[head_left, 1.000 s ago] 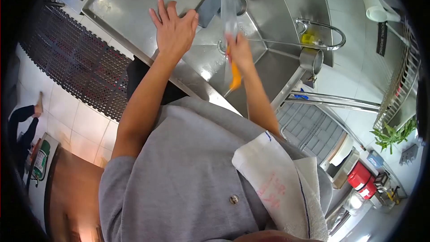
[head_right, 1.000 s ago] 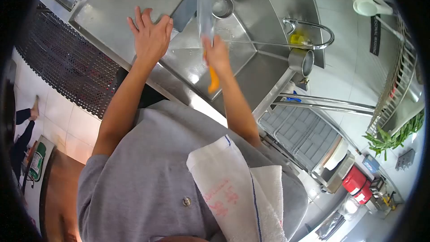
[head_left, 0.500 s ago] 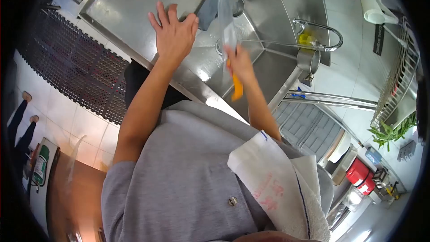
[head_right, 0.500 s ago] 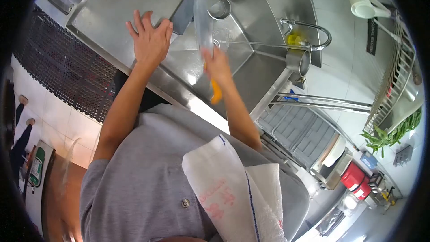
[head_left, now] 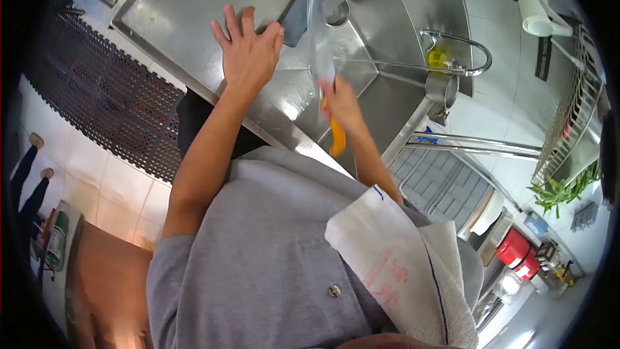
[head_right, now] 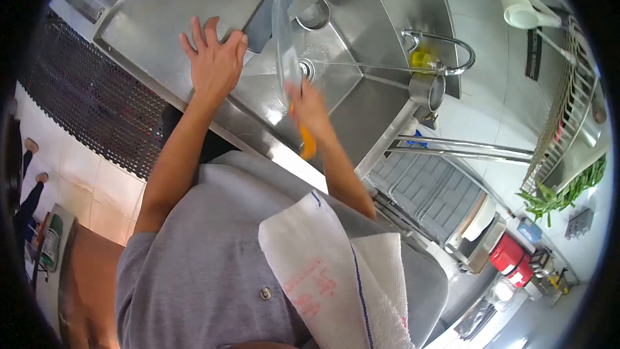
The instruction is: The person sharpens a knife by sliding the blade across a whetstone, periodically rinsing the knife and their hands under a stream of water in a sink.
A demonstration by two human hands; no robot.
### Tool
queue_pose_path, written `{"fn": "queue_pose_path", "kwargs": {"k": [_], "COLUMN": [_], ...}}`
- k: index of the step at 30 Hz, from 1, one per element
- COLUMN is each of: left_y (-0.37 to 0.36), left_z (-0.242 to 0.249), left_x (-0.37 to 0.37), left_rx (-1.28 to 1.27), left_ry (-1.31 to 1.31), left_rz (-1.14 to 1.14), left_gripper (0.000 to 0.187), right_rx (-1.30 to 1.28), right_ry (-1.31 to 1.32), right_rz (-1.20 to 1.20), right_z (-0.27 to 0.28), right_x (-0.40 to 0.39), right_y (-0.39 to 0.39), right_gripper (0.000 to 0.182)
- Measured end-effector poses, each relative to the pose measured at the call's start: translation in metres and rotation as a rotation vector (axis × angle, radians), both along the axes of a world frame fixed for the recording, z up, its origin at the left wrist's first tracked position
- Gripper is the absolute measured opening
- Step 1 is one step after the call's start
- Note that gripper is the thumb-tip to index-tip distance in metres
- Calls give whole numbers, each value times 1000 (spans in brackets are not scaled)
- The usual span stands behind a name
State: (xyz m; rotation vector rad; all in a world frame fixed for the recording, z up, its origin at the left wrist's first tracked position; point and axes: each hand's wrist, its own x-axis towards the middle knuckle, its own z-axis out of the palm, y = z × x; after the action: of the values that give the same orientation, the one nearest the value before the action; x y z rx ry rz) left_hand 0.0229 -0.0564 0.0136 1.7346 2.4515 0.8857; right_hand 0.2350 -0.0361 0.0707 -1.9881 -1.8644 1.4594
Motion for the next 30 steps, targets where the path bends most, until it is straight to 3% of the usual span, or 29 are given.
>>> {"fn": "queue_pose_path", "kwargs": {"k": [3,7,9,13,16,17,19,21,24,28,30], "left_y": [-1,3,0,2,0,0,-2,0,0,-3,-1], "left_z": [3,0,0,1,1,3,4,-1,0,1,5], "left_x": [-2,0,-1,-4,-8,-7,0,-1,-1,1,-2], "left_rx": [-90,-18,-1,8,-80,-79,-74,16,-2,-27,-78], "left_ry": [3,4,40,42,29,21,5,-5,33,-41,-20], "left_rz": [-26,-18,-16,-11,4,-7,-44,-25,-33,-9,-23], "left_gripper": [21,20,19,18,21,21,20,19,18,18,21], "right_rx": [-181,151,110,52,-173,-180,52,188,203,60,-216], "right_ry": [-100,44,89,41,-41,-37,-56,28,89,8,-7], "right_rz": [-40,-14,-183,-18,-35,-39,49,-76,-148,44,-85], "right_z": [27,-8,-19,-26,23,15,-13,-9,-25,-26,14], "right_x": [7,-47,-75,-25,2,-2,-14,-63,-72,8,0], "right_y": [-19,82,124,60,-29,-14,49,100,125,10,-30], "right_gripper": [31,36,36,34,34,34,34,34,36,32,35]}}
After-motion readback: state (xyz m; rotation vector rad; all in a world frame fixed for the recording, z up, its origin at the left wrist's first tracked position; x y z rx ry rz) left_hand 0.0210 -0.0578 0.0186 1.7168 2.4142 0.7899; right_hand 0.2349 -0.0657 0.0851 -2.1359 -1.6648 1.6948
